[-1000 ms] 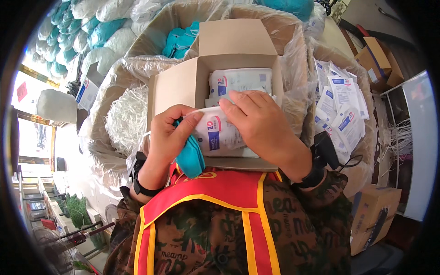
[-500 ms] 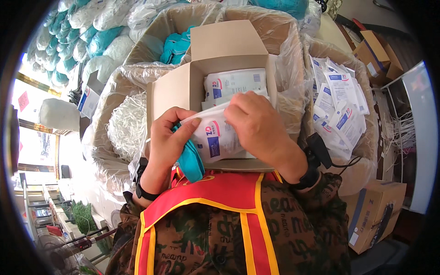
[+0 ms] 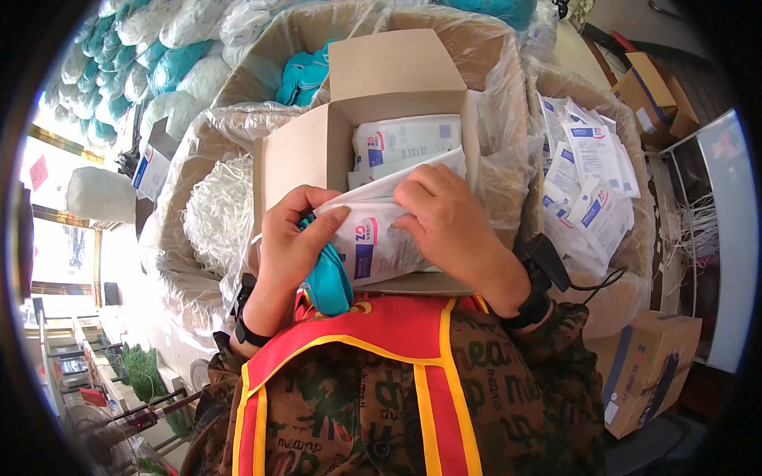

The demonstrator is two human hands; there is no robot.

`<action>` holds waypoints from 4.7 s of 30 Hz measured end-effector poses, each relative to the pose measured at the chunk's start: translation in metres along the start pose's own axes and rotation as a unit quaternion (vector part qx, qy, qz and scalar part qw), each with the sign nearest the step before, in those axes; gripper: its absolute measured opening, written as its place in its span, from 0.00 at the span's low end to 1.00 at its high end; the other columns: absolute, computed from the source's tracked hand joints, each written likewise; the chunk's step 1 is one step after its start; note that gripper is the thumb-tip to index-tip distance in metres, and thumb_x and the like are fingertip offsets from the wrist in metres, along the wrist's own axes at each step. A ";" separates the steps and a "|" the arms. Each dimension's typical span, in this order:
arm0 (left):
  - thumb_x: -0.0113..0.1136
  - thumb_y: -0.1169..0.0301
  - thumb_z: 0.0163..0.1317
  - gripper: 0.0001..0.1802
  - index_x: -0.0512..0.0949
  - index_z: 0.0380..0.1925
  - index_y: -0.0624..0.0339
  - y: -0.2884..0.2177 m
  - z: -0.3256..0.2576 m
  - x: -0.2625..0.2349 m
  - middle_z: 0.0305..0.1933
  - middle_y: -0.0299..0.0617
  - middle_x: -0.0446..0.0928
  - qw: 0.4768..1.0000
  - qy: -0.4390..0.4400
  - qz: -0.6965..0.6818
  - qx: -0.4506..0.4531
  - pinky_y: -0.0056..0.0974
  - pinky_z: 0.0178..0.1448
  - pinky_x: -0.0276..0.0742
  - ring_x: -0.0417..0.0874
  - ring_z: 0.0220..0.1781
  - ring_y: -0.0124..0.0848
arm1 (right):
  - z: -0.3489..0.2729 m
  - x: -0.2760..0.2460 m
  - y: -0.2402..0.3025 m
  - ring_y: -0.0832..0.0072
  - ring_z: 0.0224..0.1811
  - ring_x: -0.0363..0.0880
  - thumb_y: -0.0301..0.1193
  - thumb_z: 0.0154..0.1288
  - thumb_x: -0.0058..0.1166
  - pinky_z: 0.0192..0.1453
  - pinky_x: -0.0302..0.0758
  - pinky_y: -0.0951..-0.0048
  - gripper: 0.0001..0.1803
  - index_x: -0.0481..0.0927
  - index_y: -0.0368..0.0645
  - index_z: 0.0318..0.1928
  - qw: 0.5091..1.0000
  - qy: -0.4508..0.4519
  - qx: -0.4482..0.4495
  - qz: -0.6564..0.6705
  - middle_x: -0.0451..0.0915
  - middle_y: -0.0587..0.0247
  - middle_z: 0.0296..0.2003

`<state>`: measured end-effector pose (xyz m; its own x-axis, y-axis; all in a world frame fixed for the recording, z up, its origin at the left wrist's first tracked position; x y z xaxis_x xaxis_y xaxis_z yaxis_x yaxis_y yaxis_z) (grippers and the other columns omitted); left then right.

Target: Packing face masks into plastic pouches and boxes.

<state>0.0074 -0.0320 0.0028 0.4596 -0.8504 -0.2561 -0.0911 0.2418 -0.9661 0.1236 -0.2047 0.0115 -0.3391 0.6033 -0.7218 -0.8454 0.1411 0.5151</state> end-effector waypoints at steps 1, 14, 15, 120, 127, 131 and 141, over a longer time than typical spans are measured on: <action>0.66 0.74 0.58 0.10 0.81 0.39 0.67 0.001 0.000 0.000 0.30 0.35 0.80 1.000 0.009 0.002 -0.003 0.27 0.39 0.73 0.76 0.33 0.20 | 0.000 0.000 0.000 0.55 0.44 0.74 0.23 0.46 0.68 0.48 0.71 0.58 0.16 0.73 0.42 0.34 1.000 0.000 -0.014 -0.013 0.72 0.57 0.36; 0.69 0.71 0.60 0.09 0.82 0.37 0.67 -0.004 -0.005 0.000 0.31 0.32 0.81 0.999 0.050 0.007 0.000 0.25 0.37 0.71 0.76 0.34 0.17 | 0.020 0.004 0.012 0.56 0.34 0.75 0.29 0.58 0.62 0.38 0.71 0.58 0.11 0.72 0.40 0.30 0.986 0.083 0.008 0.146 0.73 0.55 0.28; 0.69 0.71 0.60 0.09 0.83 0.36 0.66 -0.006 -0.004 0.000 0.30 0.32 0.80 0.999 0.048 0.011 0.008 0.25 0.37 0.71 0.75 0.33 0.17 | 0.023 0.005 0.013 0.56 0.35 0.76 0.30 0.59 0.62 0.38 0.71 0.58 0.10 0.73 0.40 0.30 0.987 0.081 0.000 0.138 0.74 0.55 0.28; 0.68 0.74 0.56 0.10 0.83 0.38 0.64 -0.026 0.035 -0.067 0.36 0.41 0.81 0.956 -0.038 0.205 0.207 0.34 0.38 0.73 0.80 0.35 0.30 | 0.036 -0.070 0.030 0.63 0.29 0.75 0.17 0.56 0.62 0.34 0.70 0.68 0.06 0.80 0.38 0.34 0.992 -0.012 -0.053 0.118 0.75 0.58 0.25; 0.66 0.73 0.60 0.09 0.84 0.39 0.65 -0.051 0.014 -0.034 0.34 0.39 0.82 0.963 0.195 0.062 0.173 0.30 0.41 0.73 0.81 0.35 0.26 | 0.051 -0.054 0.030 0.62 0.30 0.75 0.20 0.58 0.62 0.35 0.71 0.67 0.05 0.80 0.38 0.35 0.987 0.012 -0.090 0.131 0.76 0.57 0.27; 0.64 0.72 0.63 0.09 0.83 0.40 0.65 -0.058 0.008 -0.033 0.32 0.40 0.83 0.973 0.198 0.058 0.103 0.30 0.40 0.75 0.81 0.33 0.26 | 0.050 -0.054 0.028 0.59 0.31 0.75 0.19 0.58 0.62 0.34 0.71 0.66 0.05 0.79 0.38 0.34 0.991 0.005 -0.082 0.104 0.76 0.57 0.27; 0.68 0.73 0.52 0.07 0.79 0.29 0.58 -0.070 -0.006 -0.021 0.26 0.40 0.77 0.868 0.120 0.356 0.324 0.41 0.34 0.73 0.80 0.29 0.41 | 0.056 -0.043 0.019 0.60 0.28 0.73 0.28 0.64 0.59 0.33 0.70 0.67 0.08 0.77 0.37 0.32 0.987 0.062 -0.037 0.146 0.75 0.54 0.25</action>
<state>-0.0015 -0.0339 0.0759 0.2868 -0.4305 -0.8558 0.2754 0.8927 -0.3568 0.1455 -0.1838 0.0783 -0.6165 0.5087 -0.6009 -0.7306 -0.0852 0.6775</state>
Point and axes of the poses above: each hand's wrist, its own z-axis towards the middle knuckle, its own x-axis out of the palm, y = z × x, the point moved 3 cm from there along z, towards the middle knuckle
